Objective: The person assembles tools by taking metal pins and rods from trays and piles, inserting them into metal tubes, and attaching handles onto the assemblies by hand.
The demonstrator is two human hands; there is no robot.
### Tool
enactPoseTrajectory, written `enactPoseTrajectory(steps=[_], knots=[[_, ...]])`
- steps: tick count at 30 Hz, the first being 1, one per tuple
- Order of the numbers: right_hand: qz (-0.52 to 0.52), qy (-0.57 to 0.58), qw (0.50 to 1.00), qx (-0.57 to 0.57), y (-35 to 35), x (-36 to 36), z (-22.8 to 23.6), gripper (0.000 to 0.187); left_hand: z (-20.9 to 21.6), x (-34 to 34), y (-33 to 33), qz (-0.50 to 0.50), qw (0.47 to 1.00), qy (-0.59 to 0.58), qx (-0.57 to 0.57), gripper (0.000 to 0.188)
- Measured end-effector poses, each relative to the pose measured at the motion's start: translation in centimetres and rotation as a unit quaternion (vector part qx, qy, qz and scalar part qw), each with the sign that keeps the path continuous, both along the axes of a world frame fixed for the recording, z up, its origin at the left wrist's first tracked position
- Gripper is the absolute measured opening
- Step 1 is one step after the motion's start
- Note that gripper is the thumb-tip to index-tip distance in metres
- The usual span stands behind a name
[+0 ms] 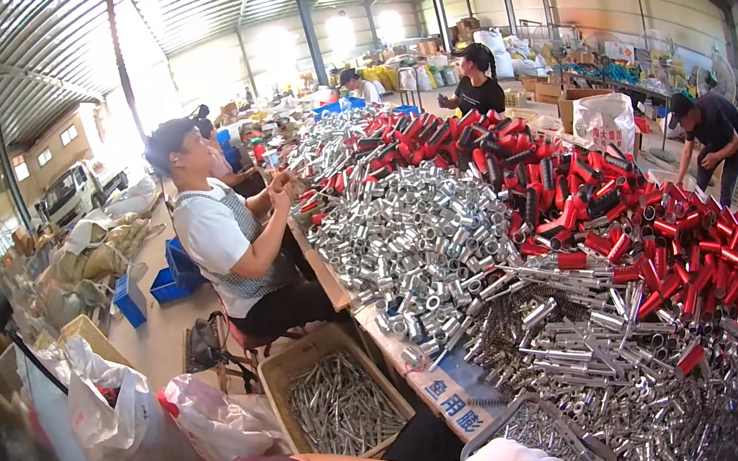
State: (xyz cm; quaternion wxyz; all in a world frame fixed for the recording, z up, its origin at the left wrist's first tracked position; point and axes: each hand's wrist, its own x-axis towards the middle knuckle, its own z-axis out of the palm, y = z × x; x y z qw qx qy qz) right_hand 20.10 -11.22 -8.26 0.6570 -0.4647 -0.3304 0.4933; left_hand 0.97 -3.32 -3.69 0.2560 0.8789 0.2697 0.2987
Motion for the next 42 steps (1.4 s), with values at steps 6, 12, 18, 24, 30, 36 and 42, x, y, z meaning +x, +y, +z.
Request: enactPoseTrajectory(steps=[6, 12, 18, 24, 30, 36, 42], knots=[[-0.029, 0.103, 0.994, -0.034, -0.1, 0.6, -2.7, 0.04, -1.8, 1.5, -0.3, 0.02, 0.999, -0.038, -0.009, 0.039], [-0.079, 0.106, 0.991, -0.019, 0.2, -0.1, -2.7, 0.039, -2.6, 2.5, -0.6, 0.009, 0.997, -0.068, -0.023, 0.039], [-0.048, 0.107, 0.993, -0.015, 0.6, 0.5, -3.3, 0.047, -2.7, 3.3, -0.7, 0.005, 0.997, -0.068, -0.043, 0.043], [-0.009, 0.267, 0.963, -0.036, 2.2, 0.6, -4.4, 0.046, -4.0, 4.2, 0.7, 0.007, 0.987, -0.12, -0.108, 0.045], [-0.046, 0.258, 0.965, -0.027, 3.6, 0.9, -7.0, 0.042, -8.5, 4.5, 3.5, -0.066, 0.928, -0.143, -0.339, 0.04], [-0.042, 0.239, 0.97, -0.017, 3.7, 0.9, -7.6, 0.044, -9.9, 4.6, 3.7, -0.045, 0.932, -0.142, -0.33, 0.045], [-0.019, 0.272, 0.962, -0.019, 3.8, 1.9, -9.7, 0.043, -9.5, 4.4, 3.3, -0.035, 0.938, -0.134, -0.317, 0.045]])
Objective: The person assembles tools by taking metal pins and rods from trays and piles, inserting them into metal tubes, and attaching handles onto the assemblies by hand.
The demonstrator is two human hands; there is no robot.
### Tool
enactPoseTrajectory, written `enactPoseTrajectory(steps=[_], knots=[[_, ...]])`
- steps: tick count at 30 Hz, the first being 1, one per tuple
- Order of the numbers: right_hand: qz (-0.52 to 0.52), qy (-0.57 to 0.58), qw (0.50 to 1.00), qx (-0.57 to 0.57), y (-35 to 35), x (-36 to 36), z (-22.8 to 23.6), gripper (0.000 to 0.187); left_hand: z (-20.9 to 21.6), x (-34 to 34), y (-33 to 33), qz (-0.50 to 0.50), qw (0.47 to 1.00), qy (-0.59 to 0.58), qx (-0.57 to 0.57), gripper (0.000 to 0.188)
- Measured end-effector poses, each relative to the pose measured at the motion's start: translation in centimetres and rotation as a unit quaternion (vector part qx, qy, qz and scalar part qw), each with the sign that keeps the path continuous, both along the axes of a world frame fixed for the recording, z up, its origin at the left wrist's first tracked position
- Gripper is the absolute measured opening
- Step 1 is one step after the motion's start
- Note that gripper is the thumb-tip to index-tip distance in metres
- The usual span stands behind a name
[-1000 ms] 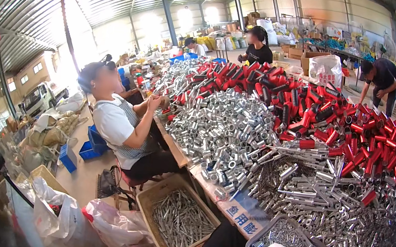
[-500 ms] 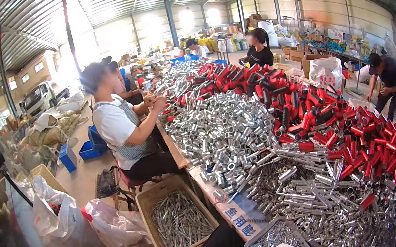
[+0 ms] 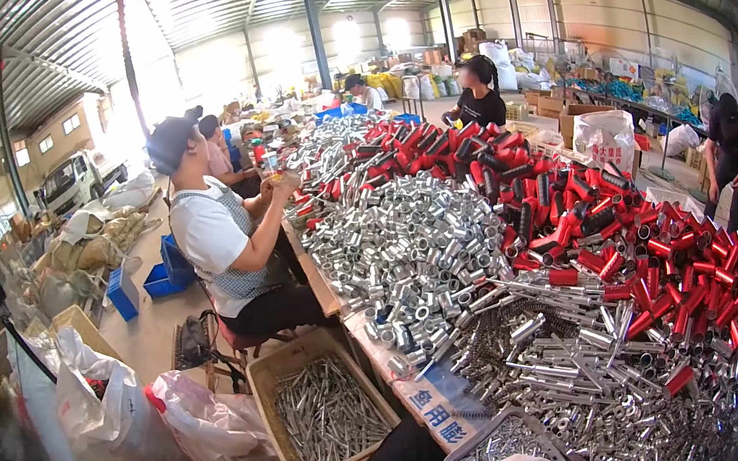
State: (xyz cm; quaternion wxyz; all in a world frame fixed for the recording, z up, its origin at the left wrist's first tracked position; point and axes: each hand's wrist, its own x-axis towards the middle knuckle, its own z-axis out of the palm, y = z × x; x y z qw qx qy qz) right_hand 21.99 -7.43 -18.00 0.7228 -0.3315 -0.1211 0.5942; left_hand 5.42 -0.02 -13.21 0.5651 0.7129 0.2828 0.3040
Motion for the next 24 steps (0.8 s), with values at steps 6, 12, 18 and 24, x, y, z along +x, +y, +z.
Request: enactPoseTrajectory(steps=[6, 12, 18, 24], knots=[[-0.036, -0.001, 0.999, 0.006, -0.6, 0.0, 1.1, 0.042, 0.4, 0.9, 0.0, -0.017, 1.0, 0.014, 0.018, 0.043], [-0.074, -0.007, 0.997, 0.005, 0.2, -2.3, 3.0, 0.024, 0.9, -0.2, 0.5, 0.004, 0.998, 0.05, 0.025, 0.043], [-0.078, -0.124, 0.989, 0.012, -0.4, -2.2, 2.6, 0.029, 2.0, -0.2, -0.3, 0.02, 0.994, 0.105, 0.007, 0.049], [-0.053, -0.026, 0.997, -0.055, -1.0, -2.6, 4.4, 0.038, 2.6, 0.0, -0.7, 0.021, 0.995, 0.099, 0.027, 0.049]])
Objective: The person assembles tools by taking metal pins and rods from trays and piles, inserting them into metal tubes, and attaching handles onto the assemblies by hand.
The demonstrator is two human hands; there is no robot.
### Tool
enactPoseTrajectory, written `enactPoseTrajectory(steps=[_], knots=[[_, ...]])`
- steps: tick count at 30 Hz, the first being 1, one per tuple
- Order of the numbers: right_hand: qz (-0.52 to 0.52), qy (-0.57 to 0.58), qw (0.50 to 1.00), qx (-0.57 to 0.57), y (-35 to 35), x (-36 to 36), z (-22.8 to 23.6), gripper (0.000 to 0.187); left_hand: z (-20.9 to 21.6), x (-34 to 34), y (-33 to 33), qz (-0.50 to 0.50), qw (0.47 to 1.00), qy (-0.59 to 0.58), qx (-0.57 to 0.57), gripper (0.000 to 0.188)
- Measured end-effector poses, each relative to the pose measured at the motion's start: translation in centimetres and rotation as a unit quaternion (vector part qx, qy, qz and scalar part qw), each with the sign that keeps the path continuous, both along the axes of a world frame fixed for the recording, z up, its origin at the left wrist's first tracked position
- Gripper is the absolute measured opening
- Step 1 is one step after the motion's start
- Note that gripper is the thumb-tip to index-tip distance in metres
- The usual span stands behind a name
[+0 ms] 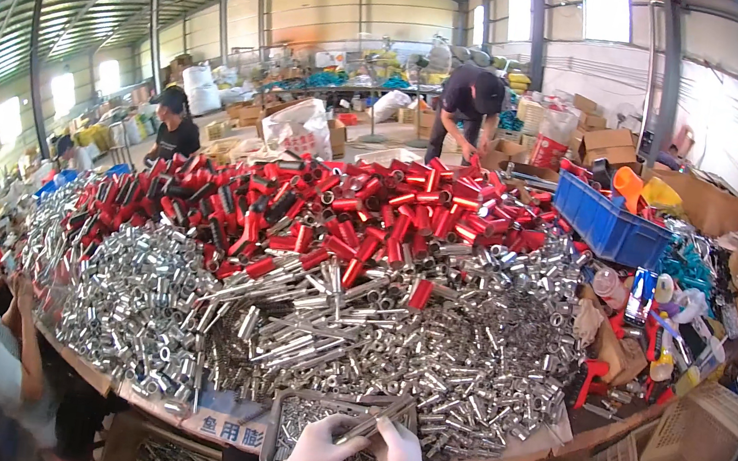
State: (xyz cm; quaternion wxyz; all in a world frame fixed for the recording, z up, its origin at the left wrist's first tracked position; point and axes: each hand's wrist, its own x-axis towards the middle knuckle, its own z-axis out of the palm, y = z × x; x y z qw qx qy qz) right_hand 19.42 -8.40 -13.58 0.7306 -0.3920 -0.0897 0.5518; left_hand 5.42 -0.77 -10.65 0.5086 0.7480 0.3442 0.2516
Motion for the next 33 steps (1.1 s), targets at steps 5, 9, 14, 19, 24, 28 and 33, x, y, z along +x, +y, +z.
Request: enactPoseTrajectory(steps=[5, 9, 14, 19, 24, 28, 33], knots=[[0.012, -0.014, 1.0, -0.009, 0.0, 0.1, 0.6, 0.043, 1.3, 0.0, -0.1, -0.024, 1.0, 0.003, 0.007, 0.045], [0.021, 0.022, 0.999, 0.01, 0.3, 0.5, -0.2, 0.043, -0.3, 0.3, 0.4, -0.027, 0.999, 0.016, 0.013, 0.043], [0.009, 0.038, 0.999, 0.006, 0.3, 0.5, -0.3, 0.042, -1.2, 0.4, 0.5, -0.026, 1.0, 0.01, 0.011, 0.042], [0.016, 0.045, 0.999, 0.008, 0.2, 0.5, -0.1, 0.041, -1.5, 0.4, 0.3, -0.015, 0.999, 0.013, 0.05, 0.045], [0.017, 0.066, 0.998, 0.01, 0.4, 0.5, -0.6, 0.04, -1.7, 0.2, 0.3, -0.005, 0.998, 0.021, 0.066, 0.045], [0.015, 0.048, 0.999, -0.001, 0.3, 0.5, -0.7, 0.042, -1.0, 0.3, 0.2, -0.014, 0.999, 0.01, 0.037, 0.044], [0.024, 0.028, 0.999, 0.0, 0.4, 0.5, -1.1, 0.043, -0.2, 0.3, 0.1, -0.019, 1.0, 0.02, 0.01, 0.043]])
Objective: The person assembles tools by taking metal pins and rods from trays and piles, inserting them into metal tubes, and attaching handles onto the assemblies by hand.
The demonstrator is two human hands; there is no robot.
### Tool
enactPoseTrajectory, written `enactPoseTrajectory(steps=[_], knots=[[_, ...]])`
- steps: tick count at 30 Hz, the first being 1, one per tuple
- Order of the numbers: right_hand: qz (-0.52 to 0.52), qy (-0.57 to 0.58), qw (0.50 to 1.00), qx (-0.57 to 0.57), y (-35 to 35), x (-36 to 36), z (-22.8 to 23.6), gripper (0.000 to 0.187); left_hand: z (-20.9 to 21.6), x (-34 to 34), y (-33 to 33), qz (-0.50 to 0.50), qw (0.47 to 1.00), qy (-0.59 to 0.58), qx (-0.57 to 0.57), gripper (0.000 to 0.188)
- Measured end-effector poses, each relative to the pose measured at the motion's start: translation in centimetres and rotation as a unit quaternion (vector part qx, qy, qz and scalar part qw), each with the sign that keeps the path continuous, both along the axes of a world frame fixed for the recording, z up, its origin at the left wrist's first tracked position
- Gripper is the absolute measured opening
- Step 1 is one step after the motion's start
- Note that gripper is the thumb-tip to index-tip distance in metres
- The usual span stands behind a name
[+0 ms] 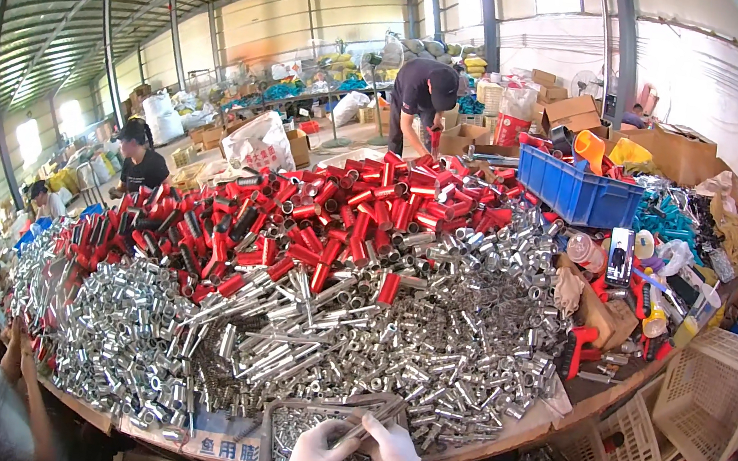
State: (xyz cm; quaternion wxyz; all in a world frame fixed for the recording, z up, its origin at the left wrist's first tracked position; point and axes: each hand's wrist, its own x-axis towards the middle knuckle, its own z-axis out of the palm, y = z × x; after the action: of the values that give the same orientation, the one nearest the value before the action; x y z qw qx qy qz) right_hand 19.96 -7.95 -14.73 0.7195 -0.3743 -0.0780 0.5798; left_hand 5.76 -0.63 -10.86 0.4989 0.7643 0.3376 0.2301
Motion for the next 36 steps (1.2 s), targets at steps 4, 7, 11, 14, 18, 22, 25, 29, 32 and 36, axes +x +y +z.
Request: enactPoseTrajectory(steps=[4, 7, 11, 14, 18, 22, 25, 29, 32, 36], knots=[[-0.005, 0.005, 1.0, -0.003, -0.1, -0.2, 0.6, 0.042, 0.3, 0.0, -0.1, 0.0, 1.0, -0.016, -0.001, 0.041], [-0.003, 0.012, 1.0, 0.018, -0.1, -0.1, 0.6, 0.043, -0.1, -0.1, 0.0, 0.001, 1.0, -0.01, -0.004, 0.04], [0.001, 0.007, 1.0, 0.005, -0.2, 0.0, 1.1, 0.043, 0.1, 0.0, 0.0, -0.002, 1.0, -0.01, 0.008, 0.038], [0.004, 0.007, 1.0, 0.006, -0.2, -0.1, 1.2, 0.042, -0.5, -0.1, 0.1, -0.003, 1.0, -0.015, 0.015, 0.038], [-0.004, 0.009, 1.0, 0.009, -0.2, -0.1, 1.0, 0.038, -0.3, 0.0, 0.0, -0.004, 1.0, 0.002, 0.008, 0.038], [-0.015, 0.017, 1.0, 0.009, -0.2, -0.2, 0.7, 0.035, -0.9, -0.1, 0.0, -0.006, 1.0, -0.008, 0.005, 0.037], [-0.016, 0.023, 1.0, 0.006, -0.1, 0.0, 0.5, 0.035, -1.3, 0.1, 0.3, -0.011, 1.0, -0.007, 0.006, 0.037], [-0.011, 0.017, 1.0, 0.016, 0.0, -0.3, 0.8, 0.035, -1.1, -0.2, 0.2, -0.003, 1.0, -0.009, 0.01, 0.039], [-0.015, 0.017, 1.0, 0.009, 0.1, 0.0, 0.6, 0.035, -0.3, 0.1, 0.3, -0.002, 1.0, 0.009, 0.011, 0.041], [-0.005, 0.013, 1.0, 0.012, -0.1, 0.2, 0.4, 0.039, -0.1, 0.3, 0.1, -0.003, 1.0, 0.01, 0.022, 0.042]])
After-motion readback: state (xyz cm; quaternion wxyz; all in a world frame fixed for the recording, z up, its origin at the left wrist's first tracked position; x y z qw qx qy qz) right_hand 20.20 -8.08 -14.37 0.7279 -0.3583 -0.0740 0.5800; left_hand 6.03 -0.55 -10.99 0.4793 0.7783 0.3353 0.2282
